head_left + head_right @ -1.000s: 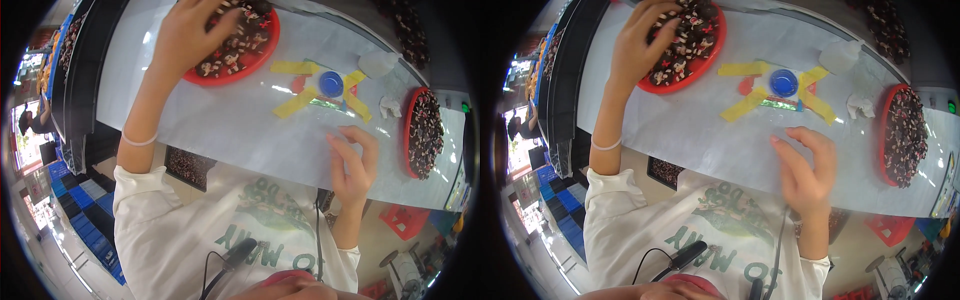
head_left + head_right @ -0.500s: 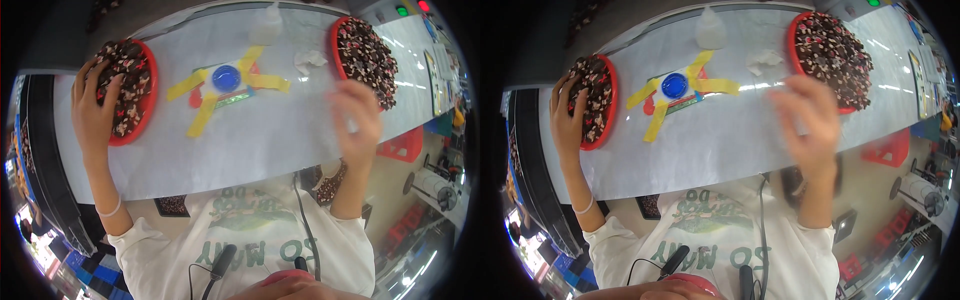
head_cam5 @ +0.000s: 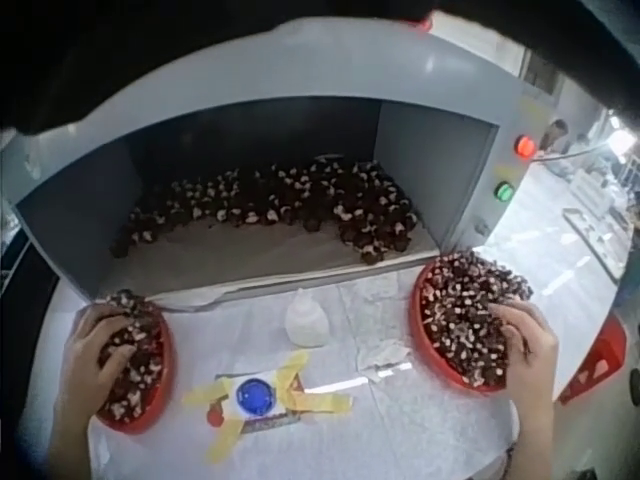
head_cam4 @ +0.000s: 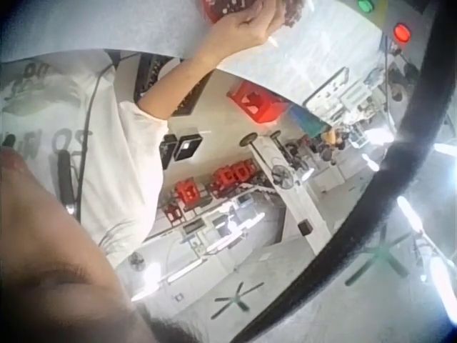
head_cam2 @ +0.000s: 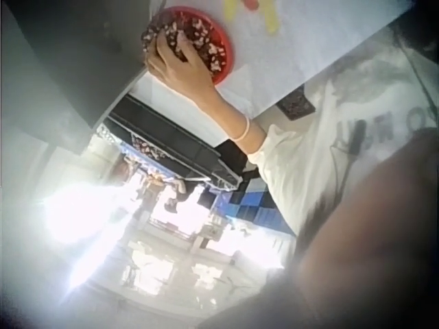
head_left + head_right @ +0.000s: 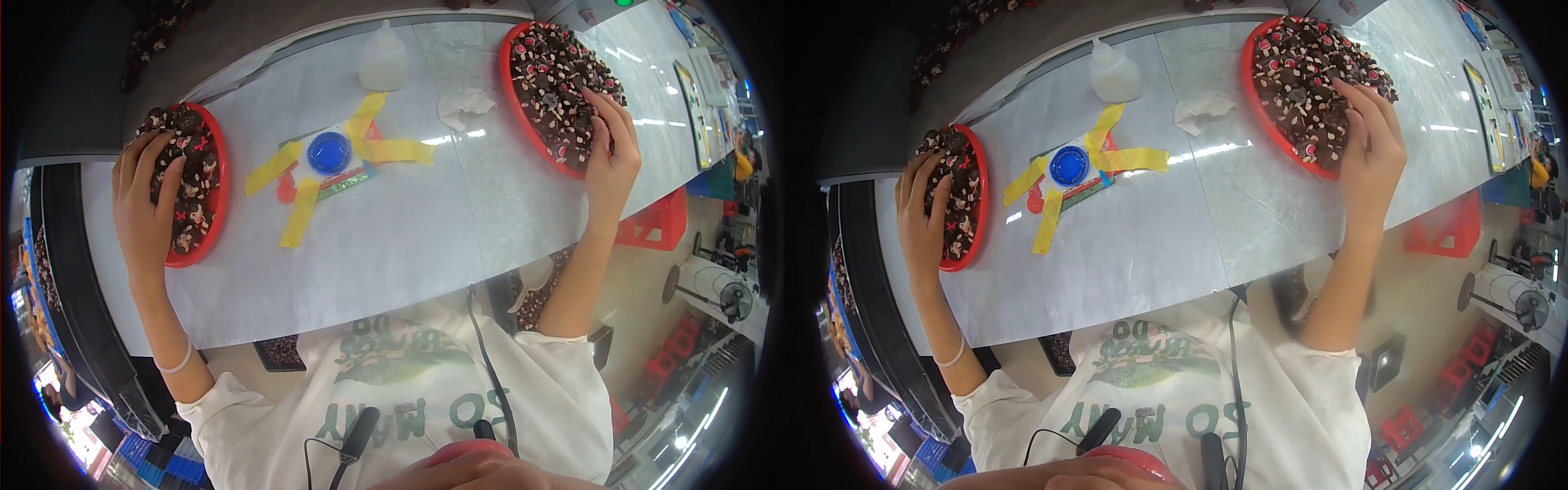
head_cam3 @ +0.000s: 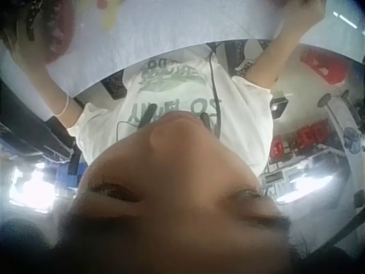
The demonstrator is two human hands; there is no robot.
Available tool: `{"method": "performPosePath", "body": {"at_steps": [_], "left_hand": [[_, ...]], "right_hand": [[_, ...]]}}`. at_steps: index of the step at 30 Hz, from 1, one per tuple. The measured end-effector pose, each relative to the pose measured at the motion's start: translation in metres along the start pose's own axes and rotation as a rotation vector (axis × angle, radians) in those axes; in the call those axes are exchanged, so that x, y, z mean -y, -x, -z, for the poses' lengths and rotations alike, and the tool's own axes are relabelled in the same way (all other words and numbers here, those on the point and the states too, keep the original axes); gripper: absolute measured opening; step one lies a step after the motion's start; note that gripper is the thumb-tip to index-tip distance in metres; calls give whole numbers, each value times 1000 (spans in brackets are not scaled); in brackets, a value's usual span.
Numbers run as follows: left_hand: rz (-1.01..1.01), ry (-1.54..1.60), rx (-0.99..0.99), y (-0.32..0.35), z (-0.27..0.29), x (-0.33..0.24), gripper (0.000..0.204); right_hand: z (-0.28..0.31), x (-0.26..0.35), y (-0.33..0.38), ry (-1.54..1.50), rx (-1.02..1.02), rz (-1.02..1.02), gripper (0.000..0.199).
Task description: Manually assembling small character figurines by snapping parts together at a workshop bench.
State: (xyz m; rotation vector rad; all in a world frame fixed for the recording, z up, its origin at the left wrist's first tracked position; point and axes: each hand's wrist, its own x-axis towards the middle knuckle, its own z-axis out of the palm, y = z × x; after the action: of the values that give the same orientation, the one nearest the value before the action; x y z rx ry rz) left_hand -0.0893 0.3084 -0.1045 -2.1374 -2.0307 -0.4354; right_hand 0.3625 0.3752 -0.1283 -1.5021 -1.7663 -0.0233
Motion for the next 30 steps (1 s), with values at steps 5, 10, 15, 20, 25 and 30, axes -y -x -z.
{"method": "performPosePath", "body": {"at_steps": [5,10,15,20,25,30], "left_hand": [[38,6,21,-5,9,-7,29],[-7,-30,-115,-34,29,-18,30],[-321,169,-45,-90,37,-48,29],[-333,398,342,-155,22,-125,22],[-472,802,499,-189,-43,-161,26],[-534,541,470,-194,-63,-181,28]], "right_hand": [[-7,2,-22,-113,94,106,28],[-8,2,-35,-100,174,156,21],[-1,0,-40,-84,216,139,20],[4,14,-47,14,355,328,26],[0,7,-48,-8,367,223,23],[6,4,-44,108,173,205,19]]}}
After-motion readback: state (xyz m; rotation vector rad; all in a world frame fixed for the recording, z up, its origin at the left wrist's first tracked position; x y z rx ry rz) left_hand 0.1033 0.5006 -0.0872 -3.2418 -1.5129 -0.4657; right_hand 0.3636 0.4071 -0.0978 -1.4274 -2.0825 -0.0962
